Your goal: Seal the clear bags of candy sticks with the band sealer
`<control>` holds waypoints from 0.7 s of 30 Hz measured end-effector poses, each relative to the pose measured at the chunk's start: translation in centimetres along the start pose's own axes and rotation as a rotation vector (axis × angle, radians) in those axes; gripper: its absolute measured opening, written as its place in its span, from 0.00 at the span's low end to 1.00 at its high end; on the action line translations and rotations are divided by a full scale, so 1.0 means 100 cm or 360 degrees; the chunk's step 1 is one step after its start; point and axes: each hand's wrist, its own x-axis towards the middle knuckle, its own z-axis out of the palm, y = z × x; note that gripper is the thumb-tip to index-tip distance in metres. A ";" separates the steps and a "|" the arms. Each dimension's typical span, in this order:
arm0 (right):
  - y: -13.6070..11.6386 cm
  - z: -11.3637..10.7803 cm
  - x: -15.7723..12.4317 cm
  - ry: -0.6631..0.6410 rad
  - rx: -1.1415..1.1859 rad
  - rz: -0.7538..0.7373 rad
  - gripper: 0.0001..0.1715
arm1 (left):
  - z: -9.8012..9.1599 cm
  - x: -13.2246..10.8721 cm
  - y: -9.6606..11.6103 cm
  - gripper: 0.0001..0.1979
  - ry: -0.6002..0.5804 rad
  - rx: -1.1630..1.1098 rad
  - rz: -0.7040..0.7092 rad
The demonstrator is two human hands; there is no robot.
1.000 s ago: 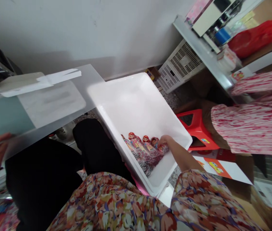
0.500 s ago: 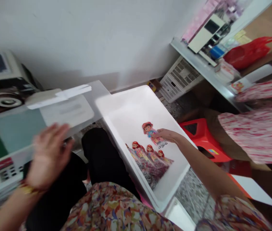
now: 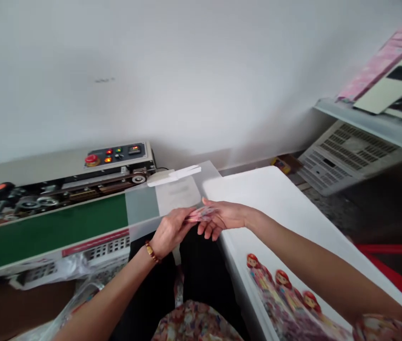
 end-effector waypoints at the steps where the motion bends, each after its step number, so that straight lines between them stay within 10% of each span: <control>1: -0.004 -0.005 0.003 0.0029 -0.0095 0.0012 0.45 | -0.005 0.000 -0.003 0.16 0.0008 -0.0127 -0.0204; 6: -0.019 -0.017 0.022 0.0758 -0.0570 -0.0535 0.37 | -0.021 0.010 -0.016 0.24 0.0211 -0.0969 -0.0831; 12: -0.041 -0.002 0.073 0.0570 -0.0410 -0.0945 0.29 | -0.022 0.026 -0.035 0.30 0.0322 -0.1273 -0.0994; 21: -0.062 -0.029 0.138 0.1377 -0.0989 -0.0809 0.26 | -0.025 0.047 -0.080 0.24 0.0490 0.0120 -0.1271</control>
